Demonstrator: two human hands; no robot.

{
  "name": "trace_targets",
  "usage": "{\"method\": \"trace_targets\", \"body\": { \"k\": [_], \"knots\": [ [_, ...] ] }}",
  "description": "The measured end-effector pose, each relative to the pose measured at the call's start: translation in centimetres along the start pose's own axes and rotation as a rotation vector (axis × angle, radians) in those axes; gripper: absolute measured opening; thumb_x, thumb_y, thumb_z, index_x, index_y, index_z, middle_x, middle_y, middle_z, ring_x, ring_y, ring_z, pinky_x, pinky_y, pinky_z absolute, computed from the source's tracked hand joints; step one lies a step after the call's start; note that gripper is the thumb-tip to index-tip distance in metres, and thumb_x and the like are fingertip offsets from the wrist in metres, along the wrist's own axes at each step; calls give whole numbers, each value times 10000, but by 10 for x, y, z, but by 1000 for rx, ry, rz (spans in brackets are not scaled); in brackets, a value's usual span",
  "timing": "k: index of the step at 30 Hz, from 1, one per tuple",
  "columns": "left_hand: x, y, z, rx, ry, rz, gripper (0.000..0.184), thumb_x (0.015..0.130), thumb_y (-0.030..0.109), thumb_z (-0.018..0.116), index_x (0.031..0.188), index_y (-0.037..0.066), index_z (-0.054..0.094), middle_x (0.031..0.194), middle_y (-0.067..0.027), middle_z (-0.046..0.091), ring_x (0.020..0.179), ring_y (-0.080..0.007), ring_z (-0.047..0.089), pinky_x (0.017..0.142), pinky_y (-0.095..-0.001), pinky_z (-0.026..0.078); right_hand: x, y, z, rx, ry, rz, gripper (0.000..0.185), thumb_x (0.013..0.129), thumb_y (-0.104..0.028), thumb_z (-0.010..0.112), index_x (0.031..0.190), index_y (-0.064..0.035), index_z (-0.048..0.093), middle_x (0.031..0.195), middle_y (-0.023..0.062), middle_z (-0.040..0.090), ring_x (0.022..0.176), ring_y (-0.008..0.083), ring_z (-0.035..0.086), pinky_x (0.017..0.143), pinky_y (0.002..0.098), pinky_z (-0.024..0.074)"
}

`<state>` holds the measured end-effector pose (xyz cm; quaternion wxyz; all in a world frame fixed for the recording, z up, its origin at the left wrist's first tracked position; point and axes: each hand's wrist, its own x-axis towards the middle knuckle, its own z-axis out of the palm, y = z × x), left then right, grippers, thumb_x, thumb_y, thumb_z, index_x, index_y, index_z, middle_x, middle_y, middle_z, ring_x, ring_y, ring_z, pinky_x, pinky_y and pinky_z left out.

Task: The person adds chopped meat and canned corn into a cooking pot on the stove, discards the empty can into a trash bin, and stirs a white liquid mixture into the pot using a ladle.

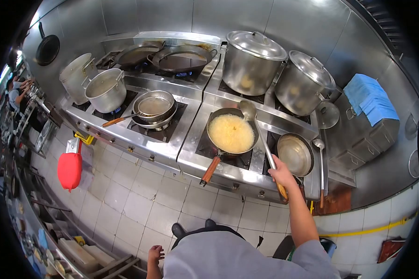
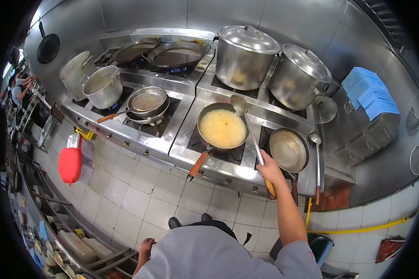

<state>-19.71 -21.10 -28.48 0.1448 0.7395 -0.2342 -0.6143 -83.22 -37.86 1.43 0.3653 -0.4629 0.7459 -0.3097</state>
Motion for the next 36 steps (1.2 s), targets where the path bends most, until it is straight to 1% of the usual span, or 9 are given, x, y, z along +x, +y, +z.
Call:
{"method": "trace_targets", "body": {
  "k": [1, 4, 5, 8, 10, 12, 15, 20, 36],
  "knots": [
    [-1, 0, 1, 1, 0, -1, 319, 906, 275, 594, 1146, 72, 540, 975, -105, 647, 741, -267, 643, 602, -425, 540, 0, 4, 1, -193, 31, -39, 713, 754, -93, 595, 1424, -70, 353, 894, 204, 651, 758, 293, 644, 717, 354, 515],
    [-2, 1, 4, 21, 8, -13, 311, 907, 276, 593, 1139, 74, 546, 960, -96, 649, 742, -264, 643, 603, -421, 537, -9, 17, 9, -600, 72, 5, 704, 761, -107, 579, 1425, -65, 349, 995, 279, 628, 891, 342, 641, 832, 365, 491],
    [-1, 2, 3, 3, 11, -33, 312, 907, 277, 593, 1140, 75, 546, 961, -95, 648, 744, -263, 642, 607, -422, 538, -18, 1, 13, -574, 17, -23, 648, 768, -112, 583, 1377, -22, 380, 944, 266, 633, 853, 307, 651, 762, 384, 513],
    [-3, 7, 6, -42, 29, -72, 309, 904, 286, 597, 1133, 83, 553, 947, -88, 658, 720, -229, 629, 583, -388, 492, -45, -30, 16, 120, -271, 284, 333, 844, -113, 568, 1151, -10, 491, 726, 89, 557, 625, 191, 581, 534, 342, 485],
    [-3, 10, 8, -64, 41, -87, 304, 902, 295, 601, 1124, 91, 560, 931, -81, 669, 695, -196, 617, 555, -353, 446, -39, -31, 15, 289, -325, 327, 302, 861, -119, 558, 1141, -24, 497, 725, 58, 530, 603, 171, 547, 512, 313, 453],
    [3, 11, 9, -64, 21, -76, 326, 904, 281, 598, 1151, 73, 543, 981, -102, 646, 747, -262, 639, 623, -427, 545, -34, -36, 12, 455, -382, 366, 271, 877, -125, 548, 1130, -38, 503, 724, 28, 502, 581, 150, 513, 490, 284, 421],
    [5, 11, 14, -100, 29, -54, 328, 903, 277, 600, 1151, 70, 543, 989, -110, 646, 749, -263, 639, 624, -427, 546, -27, -31, 13, 1139, -529, 449, 287, 902, -185, 542, 1166, -72, 553, 720, 12, 484, 566, 121, 445, 500, 246, 358],
    [0, 5, 14, -108, 38, -65, 325, 900, 267, 603, 1148, 64, 542, 986, -117, 647, 729, -257, 638, 607, -419, 543, -43, -36, 19, 1062, -525, 309, 378, 912, -194, 505, 1264, -57, 507, 713, 17, 481, 547, 129, 458, 485, 266, 360],
    [0, 9, 27, -96, 31, -25, 348, 911, 272, 593, 1177, 57, 529, 1008, -121, 641, 772, -263, 644, 604, -407, 550, -54, -89, -46, 402, -24, -89, 697, 832, -5, 547, 1476, -82, 290, 690, 11, 519, 541, 86, 507, 450, 238, 461]
  ]
}}
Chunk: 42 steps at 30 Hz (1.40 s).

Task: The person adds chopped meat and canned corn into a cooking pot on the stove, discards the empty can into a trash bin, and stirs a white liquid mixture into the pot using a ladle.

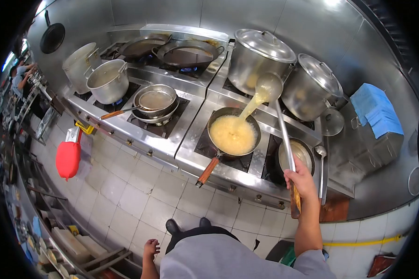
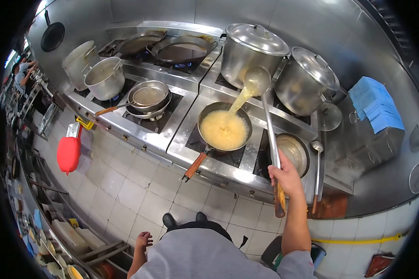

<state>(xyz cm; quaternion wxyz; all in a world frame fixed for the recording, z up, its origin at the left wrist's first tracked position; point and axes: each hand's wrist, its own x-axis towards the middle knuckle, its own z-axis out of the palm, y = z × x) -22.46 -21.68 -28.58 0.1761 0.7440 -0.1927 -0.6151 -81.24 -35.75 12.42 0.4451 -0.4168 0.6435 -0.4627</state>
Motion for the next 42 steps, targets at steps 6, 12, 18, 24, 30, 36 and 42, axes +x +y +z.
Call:
{"method": "trace_targets", "body": {
  "k": [6, 12, 18, 24, 30, 36, 42],
  "knots": [
    [-5, -24, -5, 50, -42, -34, 343, 906, 273, 595, 1178, 71, 537, 982, -109, 639, 761, -257, 643, 599, -402, 545, -4, 16, 19, -132, 113, -147, 691, 871, -10, 562, 1491, -83, 265, 792, -3, 527, 552, 60, 477, 464, 223, 440],
    [12, -37, -42, 40, -38, -17, 345, 902, 278, 601, 1174, 75, 538, 991, -115, 643, 766, -266, 651, 589, -408, 544, -3, 135, 72, -327, 167, 114, 675, 927, -72, 529, 1509, -212, 217, 636, 7, 492, 447, 88, 446, 393, 263, 401],
    [30, -38, -98, -153, 31, -22, 322, 901, 268, 607, 1146, 72, 534, 1021, -129, 641, 763, -273, 644, 615, -427, 548, -22, 140, 125, -205, 226, 47, 661, 939, -93, 517, 1506, -211, 197, 604, -3, 446, 421, 92, 442, 357, 252, 394],
    [31, -67, -151, -228, 80, 5, 268, 880, 259, 611, 1082, 85, 590, 920, -88, 648, 724, -208, 629, 553, -349, 526, -10, 90, 161, 342, 214, 259, 275, 917, -158, 572, 1178, -156, 485, 633, -48, 412, 458, 52, 386, 382, 205, 294],
    [15, -112, -203, -388, 178, 71, 312, 876, 329, 622, 1040, 64, 613, 935, -52, 643, 746, -171, 610, 574, -316, 524, -35, 84, 277, 471, -87, 180, 255, 976, -276, 529, 1218, -195, 531, 579, -71, 338, 390, 50, 300, 337, 220, 257],
    [-20, -104, -246, -684, 273, 187, 270, 903, 318, 606, 1033, 82, 594, 991, -34, 639, 832, -168, 618, 674, -318, 533, -39, 59, 424, 331, -766, 227, 137, 923, -232, 585, 970, -133, 504, 601, -27, 380, 440, 108, 393, 396, 282, 367],
    [-67, -71, -276, -1031, 328, 334, 145, 942, 183, 558, 1020, 61, 569, 1125, -82, 638, 958, -195, 627, 784, -343, 544, -54, 59, 564, -74, -1071, 577, 137, 859, -129, 623, 933, -80, 518, 648, 40, 480, 501, 168, 483, 457, 312, 397]
  ]
}}
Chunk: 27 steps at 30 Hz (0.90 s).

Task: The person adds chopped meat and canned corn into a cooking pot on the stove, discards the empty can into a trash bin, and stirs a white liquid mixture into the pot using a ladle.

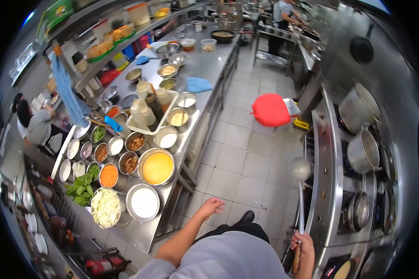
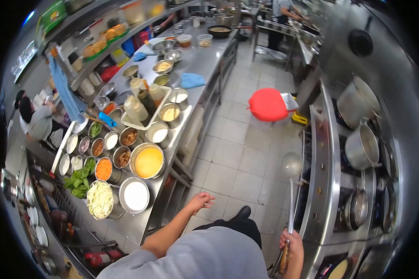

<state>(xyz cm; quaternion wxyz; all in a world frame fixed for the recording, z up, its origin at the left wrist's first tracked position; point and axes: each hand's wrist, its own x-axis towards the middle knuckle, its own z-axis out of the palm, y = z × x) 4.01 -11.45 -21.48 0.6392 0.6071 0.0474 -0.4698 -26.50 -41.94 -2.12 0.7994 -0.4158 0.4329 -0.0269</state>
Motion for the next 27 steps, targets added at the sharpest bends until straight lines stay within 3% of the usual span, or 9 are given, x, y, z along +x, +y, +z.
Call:
{"method": "trace_targets", "body": {
  "k": [6, 16, 18, 20, 22, 25, 27],
  "knots": [
    [3, 79, -17, -124, 47, 267, 122, 914, 55, 510, 1027, 57, 554, 1133, -101, 626, 968, -196, 623, 785, -336, 541, 87, -21, 51, -135, -45, 140, 118, 866, -141, 619, 904, -77, 527, 627, 31, 479, 509, 164, 484, 465, 316, 406],
    [72, 303, -39, -107, 254, 657, 192, 950, 212, 585, 1016, 34, 606, 1122, -96, 656, 902, -149, 628, 786, -297, 520, 256, -110, 98, -290, -153, 250, 139, 862, -109, 606, 853, -83, 469, 631, 41, 486, 517, 171, 480, 483, 336, 406],
    [79, 363, -53, 45, 454, 718, 230, 932, 261, 617, 971, 35, 633, 994, -47, 675, 813, -89, 578, 732, -253, 483, 289, -133, 107, -307, -179, 274, 149, 860, -109, 610, 857, -88, 463, 631, 38, 486, 519, 171, 480, 477, 332, 404],
    [100, 415, -93, 186, 644, 771, 198, 906, 194, 608, 974, 12, 642, 963, -36, 681, 781, -99, 579, 719, -259, 474, 315, -152, 114, -378, -215, 263, 146, 851, -108, 623, 863, -88, 478, 626, 34, 484, 517, 172, 486, 472, 326, 406],
    [129, 479, -155, 252, 805, 818, 180, 864, 133, 585, 993, 29, 654, 982, -58, 690, 822, -123, 617, 721, -270, 489, 332, -184, 133, -431, -240, 260, 134, 836, -115, 635, 846, -86, 504, 617, 29, 493, 508, 165, 494, 470, 314, 412],
    [179, 518, -235, 475, 1080, 800, 211, 829, 117, 560, 993, 26, 658, 949, -107, 695, 811, -208, 647, 735, -325, 498, 347, -210, 143, -521, -259, 234, 135, 827, -122, 649, 855, -82, 523, 613, 33, 502, 503, 171, 508, 471, 312, 422],
    [198, 538, -269, 609, 1184, 680, 238, 821, 133, 586, 1028, 44, 662, 979, -129, 700, 857, -257, 664, 770, -348, 504, 359, -214, 147, -550, -258, 241, 150, 832, -121, 652, 880, -80, 517, 620, 42, 502, 508, 183, 514, 472, 322, 427]
  ]
}}
